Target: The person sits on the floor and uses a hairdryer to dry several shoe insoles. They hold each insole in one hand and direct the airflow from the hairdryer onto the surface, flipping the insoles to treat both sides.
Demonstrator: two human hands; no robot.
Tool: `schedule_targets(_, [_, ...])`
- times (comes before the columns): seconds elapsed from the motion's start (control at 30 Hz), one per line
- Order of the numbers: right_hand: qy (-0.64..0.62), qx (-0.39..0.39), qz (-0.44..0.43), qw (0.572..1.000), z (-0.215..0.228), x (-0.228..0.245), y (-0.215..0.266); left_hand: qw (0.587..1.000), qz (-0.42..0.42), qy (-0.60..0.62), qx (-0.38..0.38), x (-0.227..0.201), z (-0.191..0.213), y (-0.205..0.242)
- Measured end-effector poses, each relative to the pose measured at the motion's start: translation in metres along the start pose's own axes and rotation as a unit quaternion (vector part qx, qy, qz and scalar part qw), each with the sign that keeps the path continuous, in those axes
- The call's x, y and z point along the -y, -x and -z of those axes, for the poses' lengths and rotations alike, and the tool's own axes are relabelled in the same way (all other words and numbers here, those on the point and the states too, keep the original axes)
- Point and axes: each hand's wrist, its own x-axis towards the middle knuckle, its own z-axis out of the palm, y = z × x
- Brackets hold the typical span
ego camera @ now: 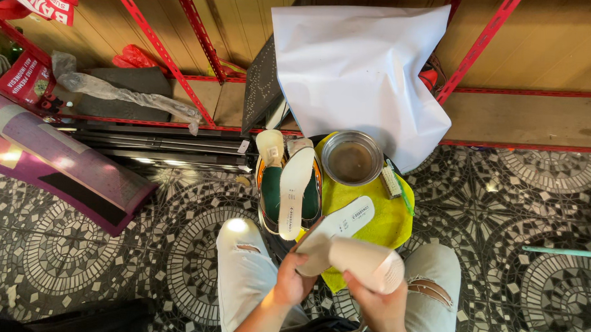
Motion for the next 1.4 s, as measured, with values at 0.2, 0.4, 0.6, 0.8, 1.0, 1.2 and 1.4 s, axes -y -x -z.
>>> schedule_targets(0.2, [-0.001, 0.077, 0.050, 0.996, 0.020, -0.028, -0.013, 0.997, 0.032, -0.044, -0.047, -0.013, 0.021, -0.002])
schedule_targets(0.4, [0.068, 0.012, 0.058, 0.996, 0.003, 0.022, -0.012, 0.997, 0.063, -0.036, -0.030, -0.019, 0.029, 0.002])
schedule_targets(0.6, [-0.145, 0.215, 0.073, 0.963, 0.024, -0.045, -0.020, 0.998, 0.048, -0.040, -0.022, -0.024, 0.019, 0.003])
schedule_targets(0.8, [0.088, -0.043, -0.002, 0.995, 0.005, 0.024, -0.026, 0.997, 0.069, -0.011, -0.044, -0.021, 0.050, 0.013])
schedule_targets(1.0, [-0.089, 0.124, 0.048, 0.987, 0.032, -0.077, -0.031, 0.998, 0.052, -0.002, -0.025, -0.015, 0.069, 0.012])
schedule_targets(1.2, [0.059, -0.006, 0.012, 0.998, 0.018, -0.027, -0.022, 0.997, 0.067, -0.018, -0.020, -0.020, 0.055, 0.015])
schedule_targets(1.4, [0.009, 0.039, 0.143, 0.989, 0.017, -0.033, -0.045, 0.956, 0.172, -0.091, -0.219, 0.018, 0.103, -0.022])
